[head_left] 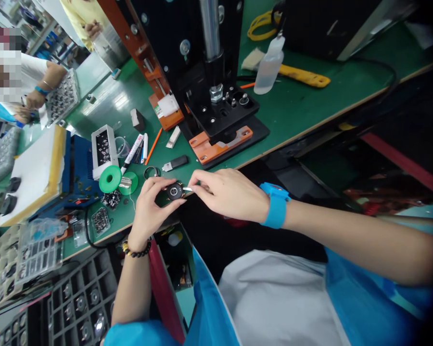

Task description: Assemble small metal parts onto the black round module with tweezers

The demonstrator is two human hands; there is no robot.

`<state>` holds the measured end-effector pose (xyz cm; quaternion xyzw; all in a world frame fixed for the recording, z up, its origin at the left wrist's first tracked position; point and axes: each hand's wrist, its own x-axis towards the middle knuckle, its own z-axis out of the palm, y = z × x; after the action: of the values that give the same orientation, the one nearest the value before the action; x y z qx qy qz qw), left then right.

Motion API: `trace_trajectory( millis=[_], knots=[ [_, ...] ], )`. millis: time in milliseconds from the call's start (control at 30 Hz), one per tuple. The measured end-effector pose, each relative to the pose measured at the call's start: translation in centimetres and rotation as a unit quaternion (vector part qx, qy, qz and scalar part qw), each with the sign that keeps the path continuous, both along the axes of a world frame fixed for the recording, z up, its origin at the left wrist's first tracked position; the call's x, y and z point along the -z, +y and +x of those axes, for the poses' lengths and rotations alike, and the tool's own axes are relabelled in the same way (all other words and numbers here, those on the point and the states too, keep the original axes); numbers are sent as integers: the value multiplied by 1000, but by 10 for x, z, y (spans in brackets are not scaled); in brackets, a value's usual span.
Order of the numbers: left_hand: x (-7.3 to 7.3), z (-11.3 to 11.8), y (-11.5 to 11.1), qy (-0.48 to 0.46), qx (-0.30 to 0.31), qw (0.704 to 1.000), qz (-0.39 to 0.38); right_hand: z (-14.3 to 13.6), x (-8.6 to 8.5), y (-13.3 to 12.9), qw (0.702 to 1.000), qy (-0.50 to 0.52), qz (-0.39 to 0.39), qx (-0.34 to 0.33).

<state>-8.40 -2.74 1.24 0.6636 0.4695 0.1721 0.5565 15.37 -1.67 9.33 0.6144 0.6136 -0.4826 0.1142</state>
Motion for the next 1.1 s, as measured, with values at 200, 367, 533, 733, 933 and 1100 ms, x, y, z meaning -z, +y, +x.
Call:
trace_trajectory(
  millis=[200, 367, 533, 733, 933, 1100],
  knots=[
    [0, 0, 0, 4, 1, 1000, 5, -1, -1, 2, 1000, -8, -16, 1],
    [0, 0, 0, 2, 1, 1000, 9, -1, -1, 3, 1000, -9, -20, -1],
    [-2, 0, 1, 4, 2, 1000, 10, -1, 0, 4, 999, -15, -29, -3],
    [-8, -5, 4, 22, 28, 999, 4, -1, 1, 12, 998, -23, -36, -55],
    [-10, -8, 11, 17, 30, 999, -3, -14, -4, 28, 976, -81, -44, -195],
    [-3, -8, 11, -15, 14, 1000, 1, -18, -5, 28, 962, -107, -29, -250]
  ],
)
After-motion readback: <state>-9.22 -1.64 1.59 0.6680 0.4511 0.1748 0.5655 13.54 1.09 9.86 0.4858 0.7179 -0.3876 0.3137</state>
